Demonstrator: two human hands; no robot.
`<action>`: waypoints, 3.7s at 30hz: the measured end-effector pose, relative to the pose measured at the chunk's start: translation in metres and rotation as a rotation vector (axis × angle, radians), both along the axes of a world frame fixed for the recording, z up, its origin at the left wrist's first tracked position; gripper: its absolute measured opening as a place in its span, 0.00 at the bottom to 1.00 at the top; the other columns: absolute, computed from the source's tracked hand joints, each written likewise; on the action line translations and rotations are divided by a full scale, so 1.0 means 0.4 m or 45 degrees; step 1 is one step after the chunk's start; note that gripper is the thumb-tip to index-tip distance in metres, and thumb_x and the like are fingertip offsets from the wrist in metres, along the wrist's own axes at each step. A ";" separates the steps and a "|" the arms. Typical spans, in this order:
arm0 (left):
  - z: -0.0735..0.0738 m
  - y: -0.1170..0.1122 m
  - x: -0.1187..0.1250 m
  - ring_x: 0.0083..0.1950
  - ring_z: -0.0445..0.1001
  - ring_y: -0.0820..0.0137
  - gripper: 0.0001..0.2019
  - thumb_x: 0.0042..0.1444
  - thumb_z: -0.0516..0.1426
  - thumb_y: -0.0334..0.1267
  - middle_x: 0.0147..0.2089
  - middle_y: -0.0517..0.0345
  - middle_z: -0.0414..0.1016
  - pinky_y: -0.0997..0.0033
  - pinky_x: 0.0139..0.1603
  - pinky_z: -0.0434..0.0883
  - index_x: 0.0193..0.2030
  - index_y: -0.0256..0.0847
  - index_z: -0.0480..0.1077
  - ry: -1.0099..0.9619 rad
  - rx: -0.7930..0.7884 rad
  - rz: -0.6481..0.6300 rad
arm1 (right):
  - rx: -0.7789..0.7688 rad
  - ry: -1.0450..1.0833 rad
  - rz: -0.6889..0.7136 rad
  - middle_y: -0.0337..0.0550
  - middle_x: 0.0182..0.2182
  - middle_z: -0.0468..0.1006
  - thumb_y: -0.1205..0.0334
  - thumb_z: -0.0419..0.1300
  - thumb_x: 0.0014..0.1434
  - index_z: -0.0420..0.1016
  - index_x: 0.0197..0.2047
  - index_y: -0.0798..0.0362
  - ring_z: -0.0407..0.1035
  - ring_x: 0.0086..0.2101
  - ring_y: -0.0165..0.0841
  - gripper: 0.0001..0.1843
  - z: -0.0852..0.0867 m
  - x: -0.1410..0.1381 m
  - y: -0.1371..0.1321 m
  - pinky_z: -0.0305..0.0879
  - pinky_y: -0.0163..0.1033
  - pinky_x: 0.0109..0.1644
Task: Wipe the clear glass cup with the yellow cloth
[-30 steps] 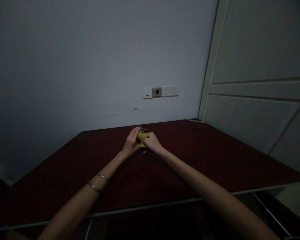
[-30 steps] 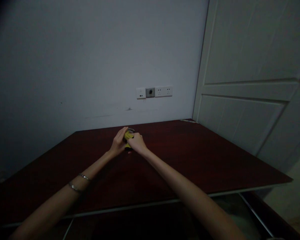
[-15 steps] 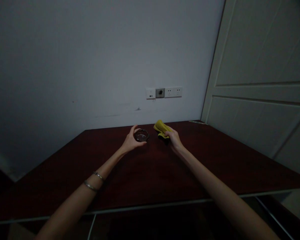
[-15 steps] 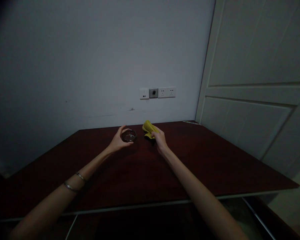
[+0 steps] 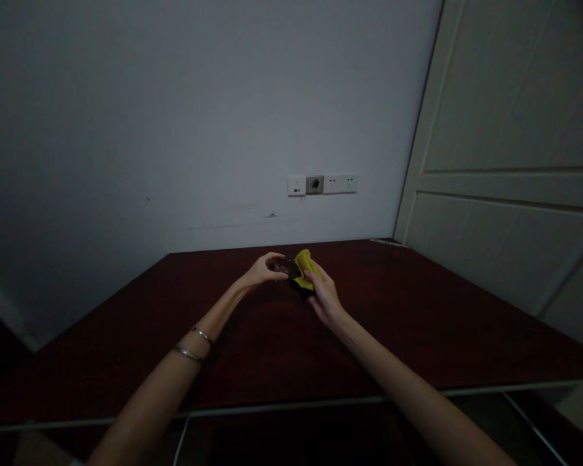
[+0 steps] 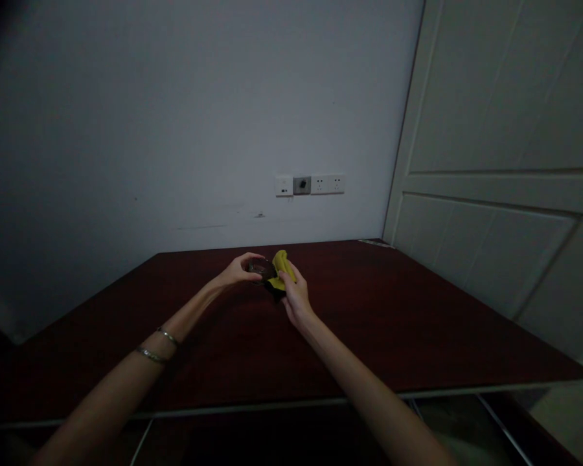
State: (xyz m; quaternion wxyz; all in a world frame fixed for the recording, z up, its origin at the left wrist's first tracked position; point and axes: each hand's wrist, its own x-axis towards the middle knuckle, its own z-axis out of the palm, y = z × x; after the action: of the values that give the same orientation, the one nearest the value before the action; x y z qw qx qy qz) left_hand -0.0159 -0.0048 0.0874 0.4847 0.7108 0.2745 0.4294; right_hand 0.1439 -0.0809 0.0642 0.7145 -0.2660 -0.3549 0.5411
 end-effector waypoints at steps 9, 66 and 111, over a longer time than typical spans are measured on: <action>-0.032 0.003 0.034 0.37 0.72 0.68 0.14 0.41 0.60 0.34 0.38 0.49 0.75 0.68 0.43 0.67 0.37 0.32 0.70 -0.647 -0.408 -0.063 | 0.011 0.038 0.020 0.42 0.47 0.72 0.59 0.57 0.50 0.60 0.54 0.46 0.70 0.41 0.35 0.27 0.020 -0.044 -0.024 0.66 0.45 0.46; -0.091 -0.019 0.131 0.29 0.70 0.69 0.15 0.45 0.50 0.43 0.27 0.55 0.74 0.72 0.32 0.65 0.31 0.34 0.71 -0.649 -0.202 0.247 | 0.036 -1.097 0.140 0.36 0.13 0.67 0.69 0.50 0.41 0.68 0.20 0.55 0.58 0.12 0.25 0.07 0.041 0.009 -0.022 0.56 0.30 0.14; -0.134 -0.072 0.092 0.33 0.72 0.58 0.25 0.48 0.47 0.54 0.39 0.40 0.73 0.70 0.22 0.63 0.39 0.32 0.68 -1.064 -1.207 -0.077 | 0.043 0.199 0.126 0.36 0.33 0.78 0.68 0.59 0.47 0.71 0.38 0.48 0.73 0.32 0.30 0.13 -0.019 0.118 0.069 0.71 0.35 0.31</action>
State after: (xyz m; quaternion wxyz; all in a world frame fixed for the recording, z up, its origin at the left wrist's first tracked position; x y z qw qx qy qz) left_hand 0.0209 -0.0334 0.0339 0.8252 0.1985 0.2022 0.4886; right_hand 0.1910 -0.0535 0.0567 0.7168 -0.1930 -0.3197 0.5888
